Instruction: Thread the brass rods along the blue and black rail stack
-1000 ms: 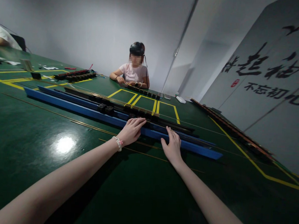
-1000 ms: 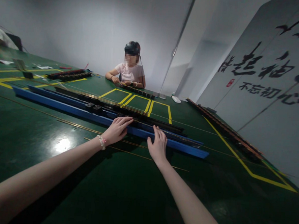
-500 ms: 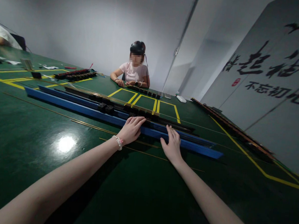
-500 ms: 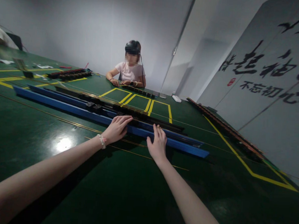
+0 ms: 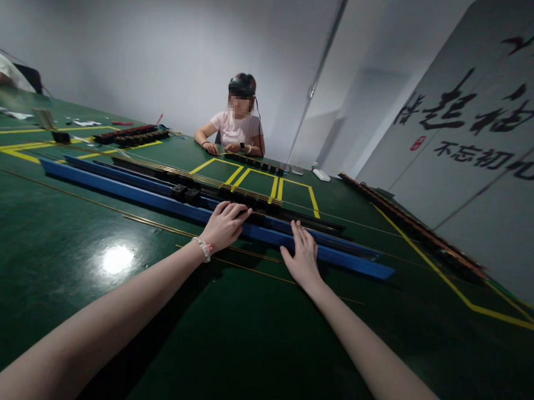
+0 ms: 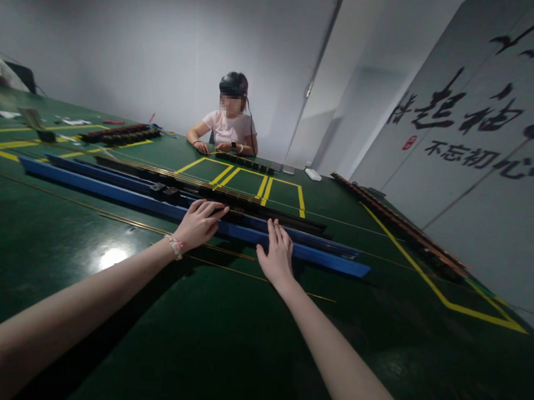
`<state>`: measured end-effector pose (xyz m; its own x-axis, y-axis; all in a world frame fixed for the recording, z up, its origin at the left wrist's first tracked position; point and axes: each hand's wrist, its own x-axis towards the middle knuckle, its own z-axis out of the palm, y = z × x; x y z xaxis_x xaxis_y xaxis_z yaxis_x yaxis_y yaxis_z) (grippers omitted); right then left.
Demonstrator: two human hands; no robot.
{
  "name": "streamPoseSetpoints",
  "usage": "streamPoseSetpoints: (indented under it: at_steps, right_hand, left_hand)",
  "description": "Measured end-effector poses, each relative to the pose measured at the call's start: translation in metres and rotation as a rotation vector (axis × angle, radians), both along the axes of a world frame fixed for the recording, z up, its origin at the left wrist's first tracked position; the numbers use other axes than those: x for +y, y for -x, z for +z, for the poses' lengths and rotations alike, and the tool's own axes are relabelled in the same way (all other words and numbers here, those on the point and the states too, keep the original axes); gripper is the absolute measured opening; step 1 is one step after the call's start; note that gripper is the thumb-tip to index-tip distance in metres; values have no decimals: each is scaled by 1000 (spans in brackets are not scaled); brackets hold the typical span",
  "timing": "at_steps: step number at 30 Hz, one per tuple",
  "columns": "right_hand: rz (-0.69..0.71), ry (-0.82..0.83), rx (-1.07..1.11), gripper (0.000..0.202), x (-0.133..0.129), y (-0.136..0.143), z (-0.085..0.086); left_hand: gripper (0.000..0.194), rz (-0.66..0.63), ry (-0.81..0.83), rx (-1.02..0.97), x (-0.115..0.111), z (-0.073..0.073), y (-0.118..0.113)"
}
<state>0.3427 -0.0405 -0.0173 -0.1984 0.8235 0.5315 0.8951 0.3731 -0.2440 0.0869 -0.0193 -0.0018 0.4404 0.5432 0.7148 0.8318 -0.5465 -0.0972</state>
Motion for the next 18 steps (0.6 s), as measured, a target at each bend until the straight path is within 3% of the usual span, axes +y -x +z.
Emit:
streamPoseSetpoints:
  at_steps: [11, 18]
  right_hand:
    - [35, -11, -4, 69, 0, 2, 1]
    - [-172, -59, 289, 56, 3, -3, 2]
  left_hand:
    - [46, -20, 16, -31, 3, 2, 9]
    - [43, -5, -19, -53, 5, 2, 13]
